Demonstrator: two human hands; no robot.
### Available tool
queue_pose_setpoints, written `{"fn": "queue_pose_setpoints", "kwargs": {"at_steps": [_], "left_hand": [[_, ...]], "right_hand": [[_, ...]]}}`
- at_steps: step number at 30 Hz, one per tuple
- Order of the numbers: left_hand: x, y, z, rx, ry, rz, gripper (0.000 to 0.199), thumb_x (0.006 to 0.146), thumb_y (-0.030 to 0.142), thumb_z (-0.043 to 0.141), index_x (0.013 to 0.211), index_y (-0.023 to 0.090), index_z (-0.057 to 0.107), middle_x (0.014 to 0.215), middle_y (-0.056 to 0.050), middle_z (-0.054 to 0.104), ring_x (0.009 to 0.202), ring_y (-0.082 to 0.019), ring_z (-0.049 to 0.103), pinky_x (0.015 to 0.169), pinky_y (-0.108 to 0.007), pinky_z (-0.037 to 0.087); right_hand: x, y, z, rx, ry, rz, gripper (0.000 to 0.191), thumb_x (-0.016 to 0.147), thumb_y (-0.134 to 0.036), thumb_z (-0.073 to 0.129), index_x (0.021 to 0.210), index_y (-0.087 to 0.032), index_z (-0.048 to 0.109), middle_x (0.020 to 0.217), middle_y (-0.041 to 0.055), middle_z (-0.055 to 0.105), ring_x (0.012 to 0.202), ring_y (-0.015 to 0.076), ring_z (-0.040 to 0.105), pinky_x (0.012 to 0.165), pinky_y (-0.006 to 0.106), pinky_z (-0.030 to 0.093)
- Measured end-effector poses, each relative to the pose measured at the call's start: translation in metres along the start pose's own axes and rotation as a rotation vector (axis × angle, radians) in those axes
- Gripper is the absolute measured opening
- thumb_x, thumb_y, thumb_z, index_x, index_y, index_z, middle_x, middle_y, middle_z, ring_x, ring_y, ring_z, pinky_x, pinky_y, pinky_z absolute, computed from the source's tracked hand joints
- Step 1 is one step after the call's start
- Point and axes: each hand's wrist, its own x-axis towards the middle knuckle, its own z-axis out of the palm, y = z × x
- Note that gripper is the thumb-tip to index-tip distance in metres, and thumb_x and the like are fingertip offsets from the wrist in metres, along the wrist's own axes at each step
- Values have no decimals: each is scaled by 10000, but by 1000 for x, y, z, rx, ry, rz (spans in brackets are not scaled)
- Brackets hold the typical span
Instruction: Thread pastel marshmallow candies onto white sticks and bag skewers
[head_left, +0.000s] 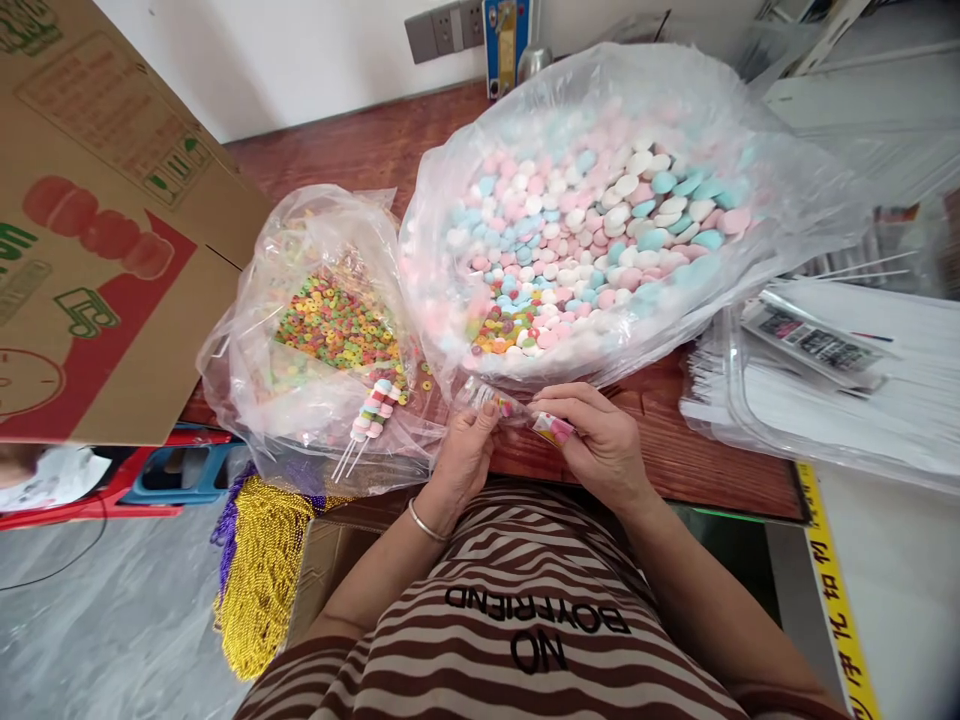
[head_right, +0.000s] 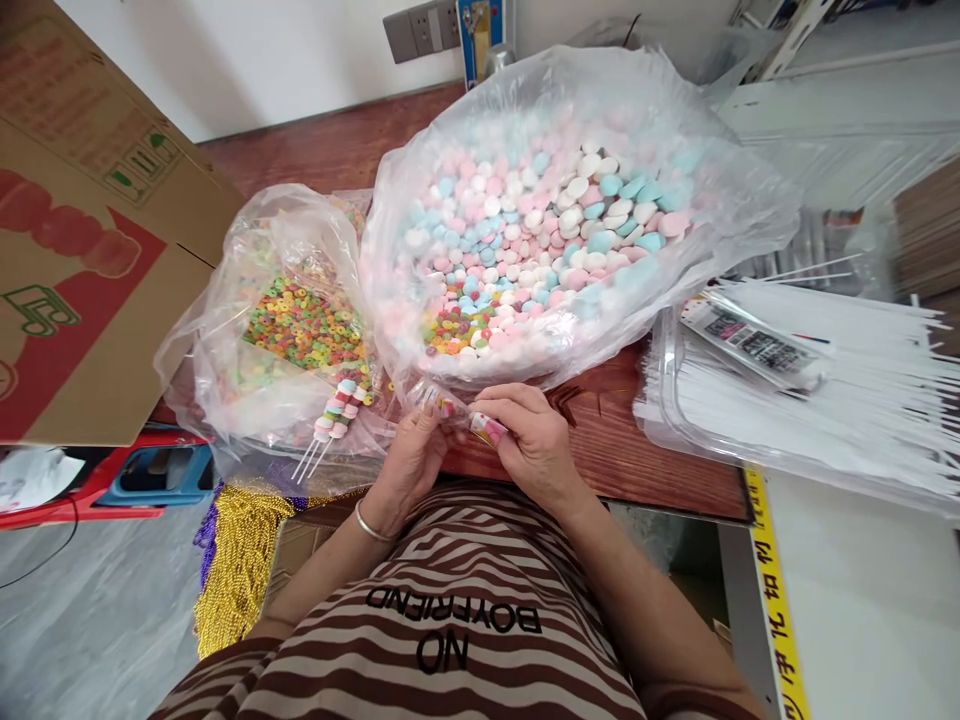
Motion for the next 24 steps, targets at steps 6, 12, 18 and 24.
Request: {"fn": "queue_pose_setpoints", "kwargs": {"at_steps": [6,12,18,24], "left_hand": [[5,6,2,-233,29,-57,312,627,281,961,786,156,723,811,-9,735,743,-120,659,770,-247,536],[9,16,1,-421,166,-156,161,792,215,835,795,170,681,830,-5,729,745,-122,667,769,-250,563],[9,25,-6,-496,176,-144,205,846,222,795,723,165,642,691,16,634,628,-85,579,629,-212,514],[-12,74,-54,-544,133,197,307,662,171,932,686,184,626,638,53,544,583,-69,490,584,-214,456]], "right_hand": [[11,-14,2,76,-68,109,170,943,-260,623,1057,-230,746,852,31,694,767,177,644,708,310,528],[24,-39,12,200,-18,194,157,955,-326,657,1058,-221,715,860,19,678,772,165,627,721,291,523],[34,-53,20,232,-37,143,154,958,-325,665,1063,-224,714,902,28,720,804,177,663,731,298,540],[34,-46,47,188,-111,120,125,994,-271,594,1041,-230,702,951,36,741,853,186,684,752,297,539]]}}
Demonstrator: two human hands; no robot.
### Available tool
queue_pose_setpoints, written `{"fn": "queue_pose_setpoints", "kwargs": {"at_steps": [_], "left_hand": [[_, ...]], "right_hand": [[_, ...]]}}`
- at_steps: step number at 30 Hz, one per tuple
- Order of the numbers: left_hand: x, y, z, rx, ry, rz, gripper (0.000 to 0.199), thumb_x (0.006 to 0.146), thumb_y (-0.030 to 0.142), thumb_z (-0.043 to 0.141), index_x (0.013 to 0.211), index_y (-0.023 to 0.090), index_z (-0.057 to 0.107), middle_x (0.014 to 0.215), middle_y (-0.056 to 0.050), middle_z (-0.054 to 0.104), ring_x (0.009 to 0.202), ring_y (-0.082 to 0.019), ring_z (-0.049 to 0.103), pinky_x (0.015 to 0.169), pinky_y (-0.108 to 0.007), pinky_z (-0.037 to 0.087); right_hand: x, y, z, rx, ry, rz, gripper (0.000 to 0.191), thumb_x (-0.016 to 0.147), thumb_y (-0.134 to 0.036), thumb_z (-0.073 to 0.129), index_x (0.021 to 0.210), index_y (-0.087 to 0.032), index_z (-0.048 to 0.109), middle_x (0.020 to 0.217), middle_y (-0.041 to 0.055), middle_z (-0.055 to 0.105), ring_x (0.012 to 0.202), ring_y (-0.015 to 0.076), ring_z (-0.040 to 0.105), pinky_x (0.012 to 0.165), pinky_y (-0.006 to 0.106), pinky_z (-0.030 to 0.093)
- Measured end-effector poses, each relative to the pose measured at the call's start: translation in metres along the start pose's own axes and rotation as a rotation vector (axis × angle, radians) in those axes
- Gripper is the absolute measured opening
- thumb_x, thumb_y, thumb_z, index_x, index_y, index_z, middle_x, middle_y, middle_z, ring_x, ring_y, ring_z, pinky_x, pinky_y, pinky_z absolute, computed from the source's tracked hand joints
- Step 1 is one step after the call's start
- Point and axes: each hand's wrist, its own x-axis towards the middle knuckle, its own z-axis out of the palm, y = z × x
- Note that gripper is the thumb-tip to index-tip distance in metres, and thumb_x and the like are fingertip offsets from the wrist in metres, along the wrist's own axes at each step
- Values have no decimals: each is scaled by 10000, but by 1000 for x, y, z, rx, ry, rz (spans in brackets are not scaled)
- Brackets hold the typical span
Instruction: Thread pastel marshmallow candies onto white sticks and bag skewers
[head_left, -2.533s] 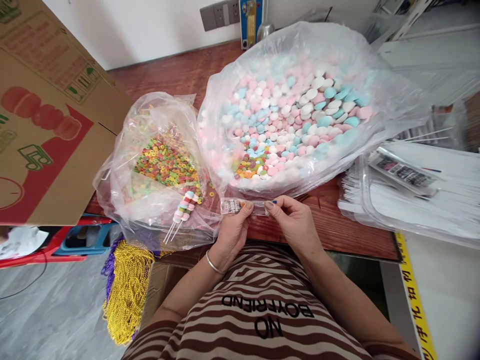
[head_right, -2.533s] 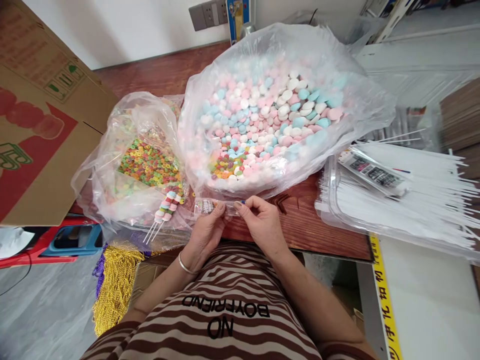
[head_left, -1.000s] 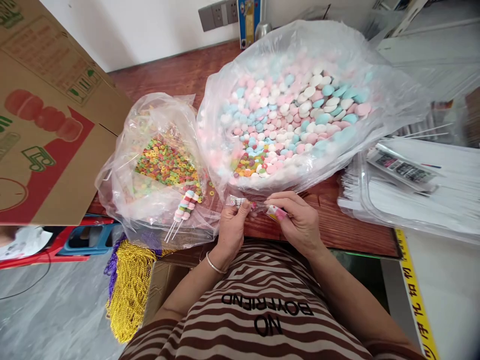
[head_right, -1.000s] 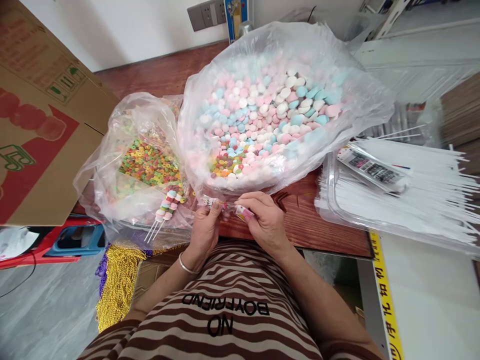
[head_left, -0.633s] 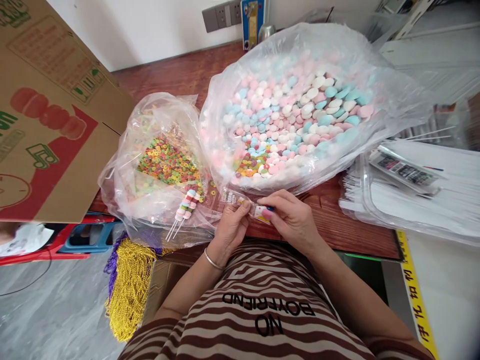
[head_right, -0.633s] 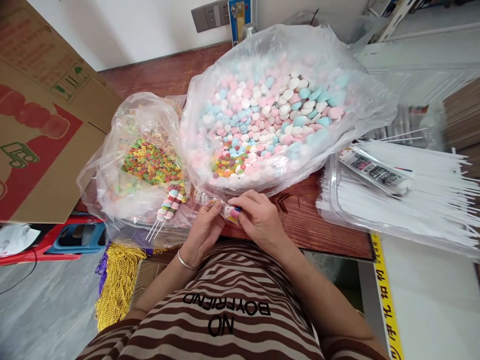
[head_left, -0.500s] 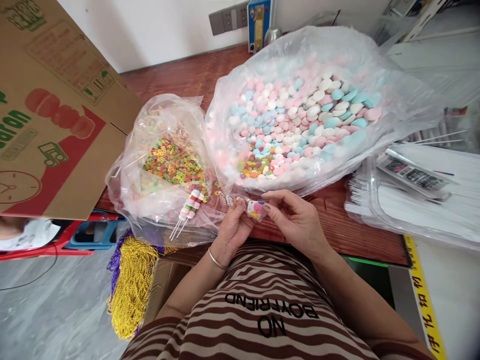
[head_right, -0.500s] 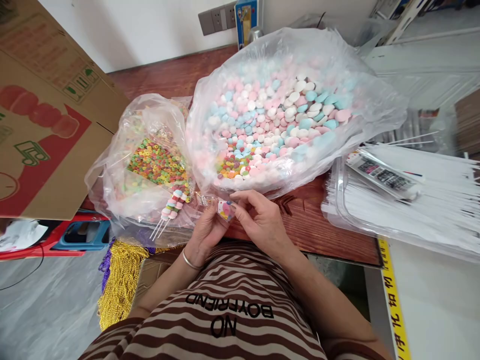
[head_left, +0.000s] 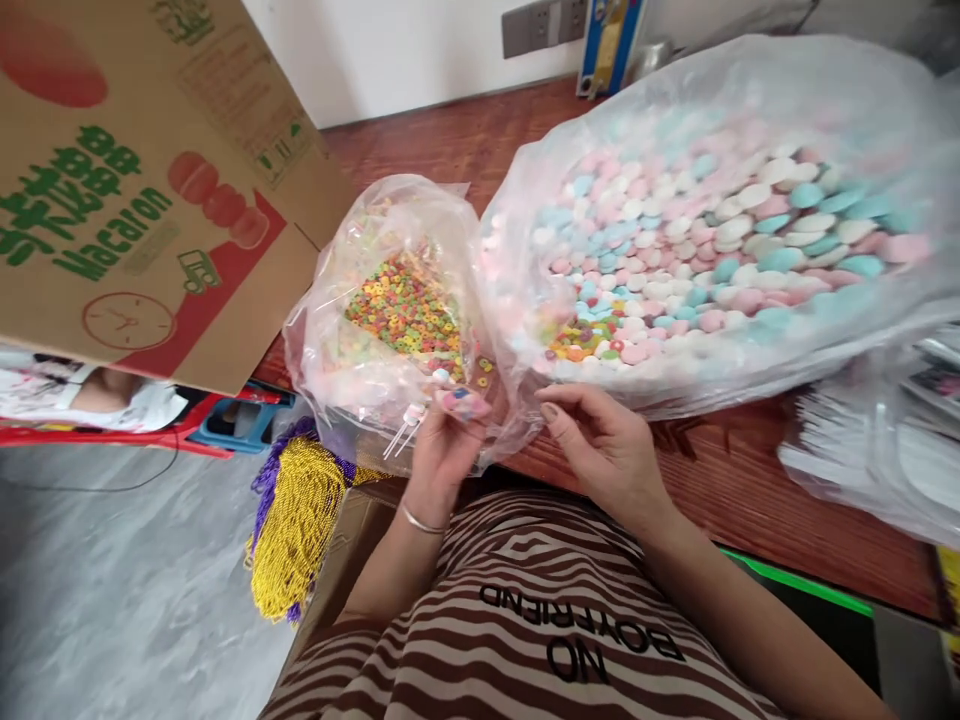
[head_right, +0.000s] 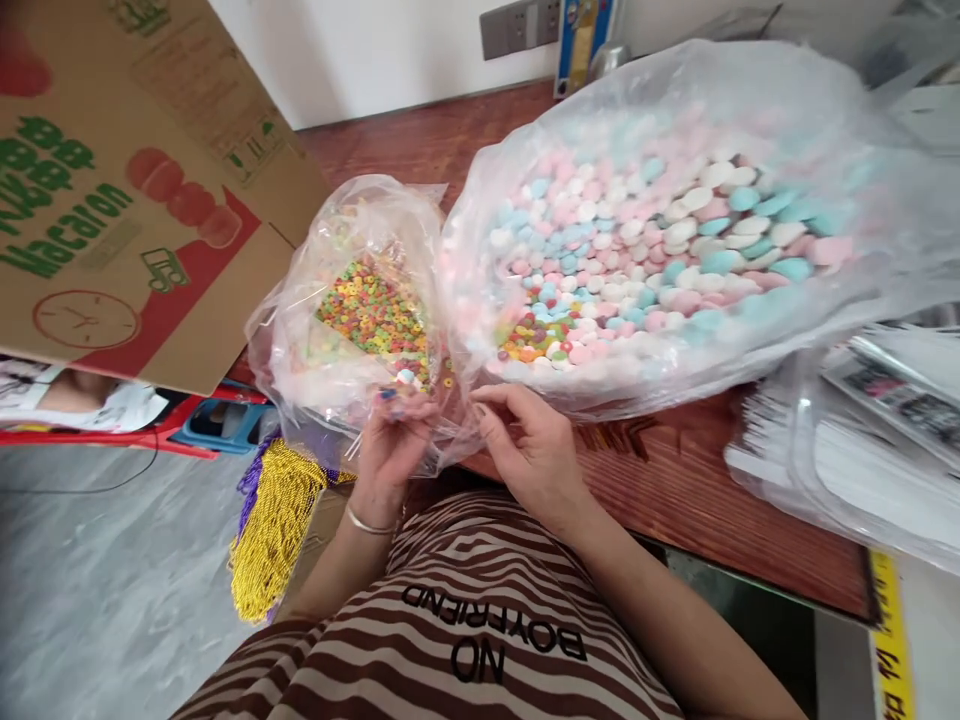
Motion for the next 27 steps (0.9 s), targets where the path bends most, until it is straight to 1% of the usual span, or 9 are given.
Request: {"fn": "queue_pose_setpoints", "kwargs": {"at_steps": [4,7,11,14,17,19,21,23,27], "left_hand": [[-25,80,-28,-40,-45,405,368,625,82,934,667,182,583,599,80,494,558,-43,459,581,-173,450],[-47,112,-53,-29,-4,582,377,668,83,911,664,174,544,596,87,487,552,-34,450,591,-158,453],[-61,114,-81,10,131,625,366,739,200,892,668,170,533,619,69,499,557,-48,449,583,-175,445],[-58,108,-95,12,187,575,320,785,224,862,715,173,553,641,64,500,570,-48,450,601,-176,434],[-46,103,-96,-29,224,521,296,826,201,823,720,169,549,636,66,474,556,-44,428,593,-176,421],[-36,97,-90,-85,251,452,277,883,177,757,703,163,547,636,57,472,548,-46,420,577,-175,413],[-23,86,-82,-162,261,364,269,947,171,674,702,159,562,642,44,486,541,-48,421,567,-175,411],[-11,73,-72,-224,258,280,283,988,195,618,709,158,585,638,37,493,537,-53,429,564,-181,414],[7,43,-51,-226,279,143,316,1004,239,600,701,149,617,643,24,544,530,-64,447,625,-221,468]], "right_hand": [[9,7,59,-285,-488,-163,167,997,-196,547,945,-191,705,926,64,720,819,188,671,741,300,505],[17,2,122,-624,-788,-360,220,999,-140,494,1000,-157,714,1012,118,716,880,223,665,724,317,476],[28,-7,192,-677,-853,-488,284,977,-81,450,1034,-118,726,1144,180,693,1003,281,641,805,381,467],[38,-9,208,-692,-865,-514,270,953,-59,467,978,-90,734,1093,190,704,996,292,638,810,397,470],[44,-9,182,-700,-830,-502,284,974,-75,449,1009,-83,731,1059,205,714,964,296,654,807,415,493],[45,-8,145,-596,-652,-399,298,998,-103,440,1013,-102,737,985,200,729,930,303,679,806,435,524],[41,-7,102,-204,-337,-258,223,1000,-192,540,999,-179,763,927,138,758,880,280,711,818,436,561],[32,-6,63,261,-22,-6,169,955,-222,666,1078,-264,774,925,69,784,845,249,740,823,429,603],[7,-4,17,613,127,153,159,986,-296,638,1062,-307,778,836,-12,793,679,184,744,670,382,657]]}}
